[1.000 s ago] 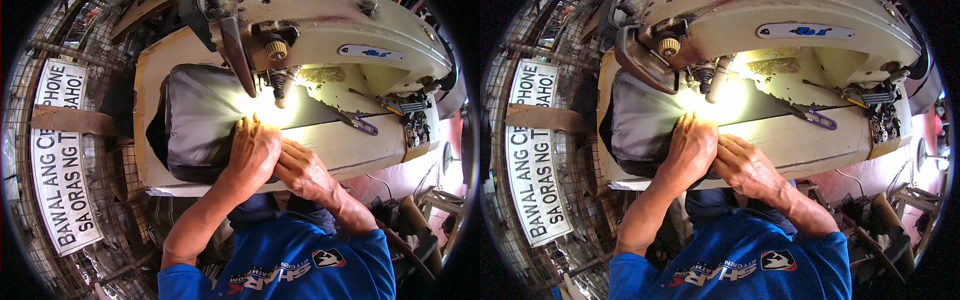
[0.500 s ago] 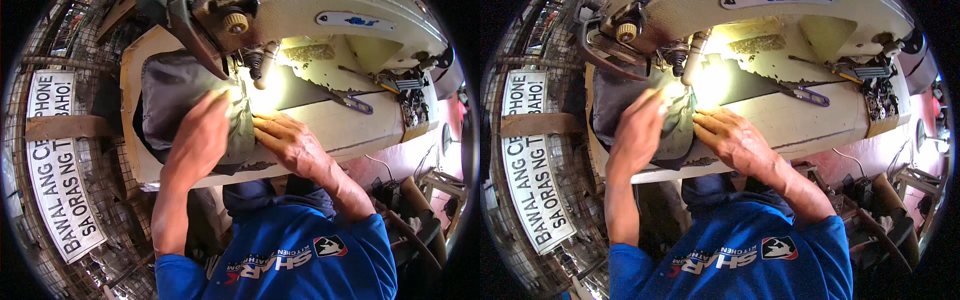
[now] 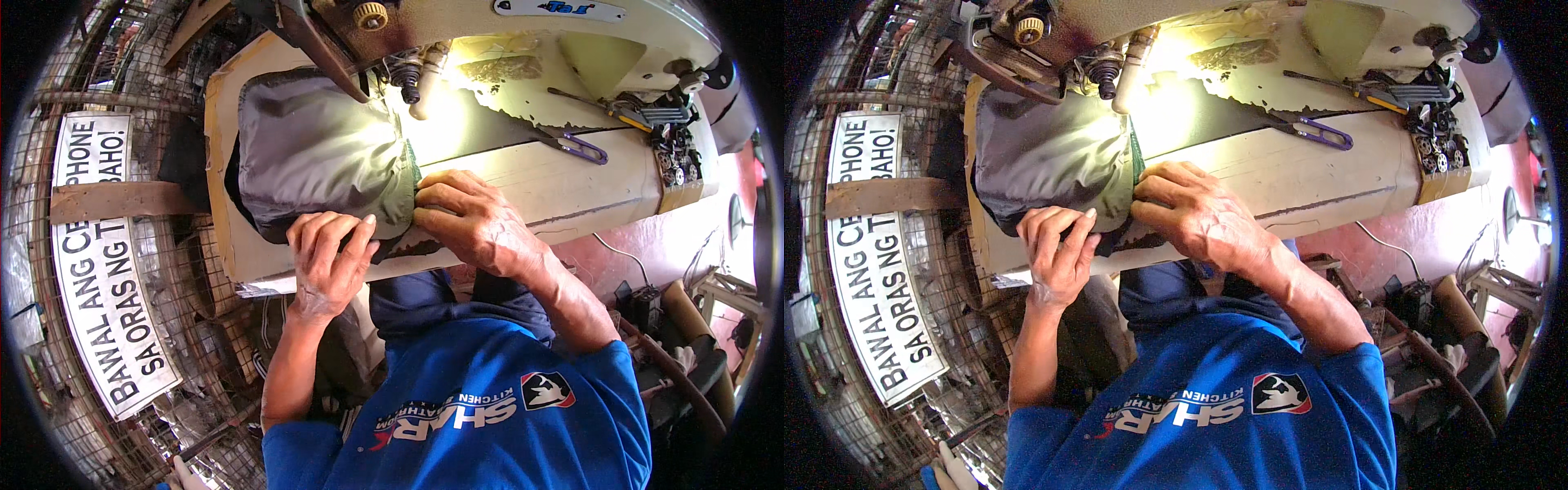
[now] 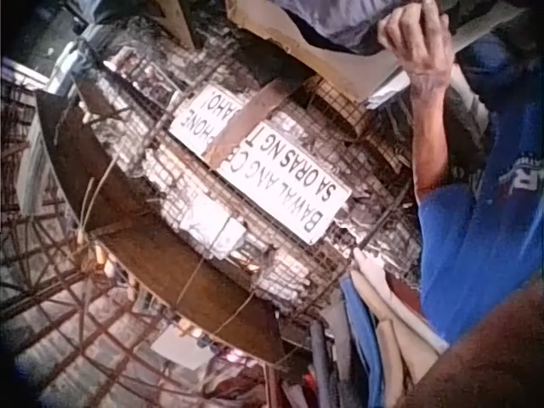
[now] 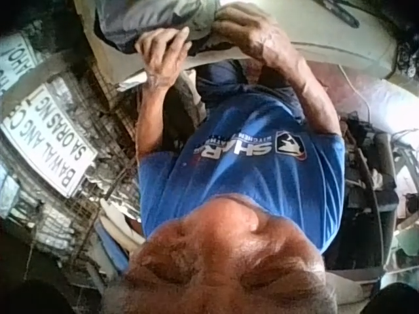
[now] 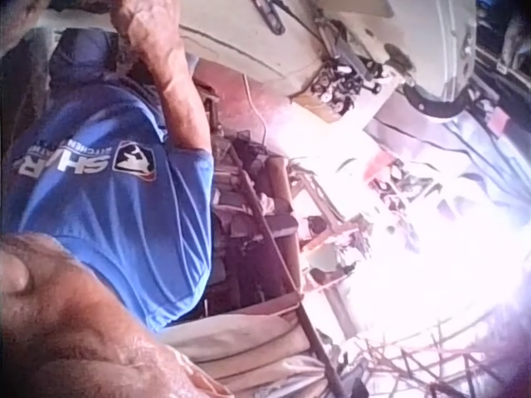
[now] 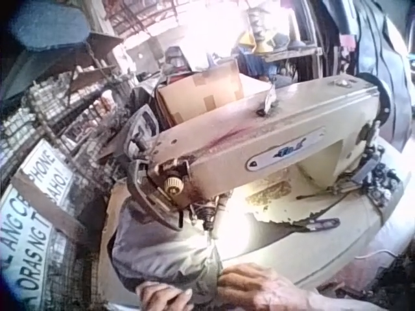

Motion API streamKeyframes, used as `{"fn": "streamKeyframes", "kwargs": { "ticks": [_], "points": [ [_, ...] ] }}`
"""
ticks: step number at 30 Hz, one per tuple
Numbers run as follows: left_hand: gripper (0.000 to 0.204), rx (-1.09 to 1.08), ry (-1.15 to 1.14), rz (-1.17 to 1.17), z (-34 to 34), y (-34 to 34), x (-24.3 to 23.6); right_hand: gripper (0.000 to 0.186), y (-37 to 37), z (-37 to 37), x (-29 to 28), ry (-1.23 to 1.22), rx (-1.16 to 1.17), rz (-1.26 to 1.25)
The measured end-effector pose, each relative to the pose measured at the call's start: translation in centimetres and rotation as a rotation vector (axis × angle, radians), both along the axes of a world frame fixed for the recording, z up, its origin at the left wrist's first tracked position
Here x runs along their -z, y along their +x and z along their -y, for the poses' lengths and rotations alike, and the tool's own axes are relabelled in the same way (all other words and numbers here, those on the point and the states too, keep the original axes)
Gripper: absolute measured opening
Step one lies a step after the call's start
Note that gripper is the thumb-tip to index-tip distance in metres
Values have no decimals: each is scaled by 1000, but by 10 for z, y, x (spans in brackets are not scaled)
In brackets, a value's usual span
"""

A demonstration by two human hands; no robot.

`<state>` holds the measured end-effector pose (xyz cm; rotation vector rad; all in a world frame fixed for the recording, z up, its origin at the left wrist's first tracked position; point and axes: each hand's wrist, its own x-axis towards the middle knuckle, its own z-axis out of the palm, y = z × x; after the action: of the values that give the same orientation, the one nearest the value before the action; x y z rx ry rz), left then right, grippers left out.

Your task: Sewing a leather bag using an industrial sewing machine.

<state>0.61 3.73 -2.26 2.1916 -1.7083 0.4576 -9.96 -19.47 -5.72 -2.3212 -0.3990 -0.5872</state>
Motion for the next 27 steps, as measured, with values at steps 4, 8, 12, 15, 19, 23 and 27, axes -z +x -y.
{"fn": "streamKeyframes", "kwargs": {
  "ticks": [4, 8, 12, 15, 19, 23, 27],
  "points": [
    [40, -37, -45, 19, -7, -1, 11, 33, -2, -6, -3, 77, -74, -139],
    [40, 3, -25, 29, -3, 3, 11, 32, -3, -11, 0, 146, -52, -127],
    [38, 81, -2, 20, 6, 18, 2, 26, -6, -18, -2, 307, -24, -119],
    [38, 145, 42, 56, 8, 18, -4, 21, -9, -20, -2, 372, 4, -118],
    [38, 169, 98, 56, 10, 15, -10, 15, -12, -24, 3, 465, 45, -126],
    [40, 206, 117, 48, 17, 18, -20, 16, -11, -24, 7, 442, 41, -90],
    [40, 295, 192, -36, 25, 24, -28, 19, -13, -25, 13, 386, 79, 34]
  ]
}}
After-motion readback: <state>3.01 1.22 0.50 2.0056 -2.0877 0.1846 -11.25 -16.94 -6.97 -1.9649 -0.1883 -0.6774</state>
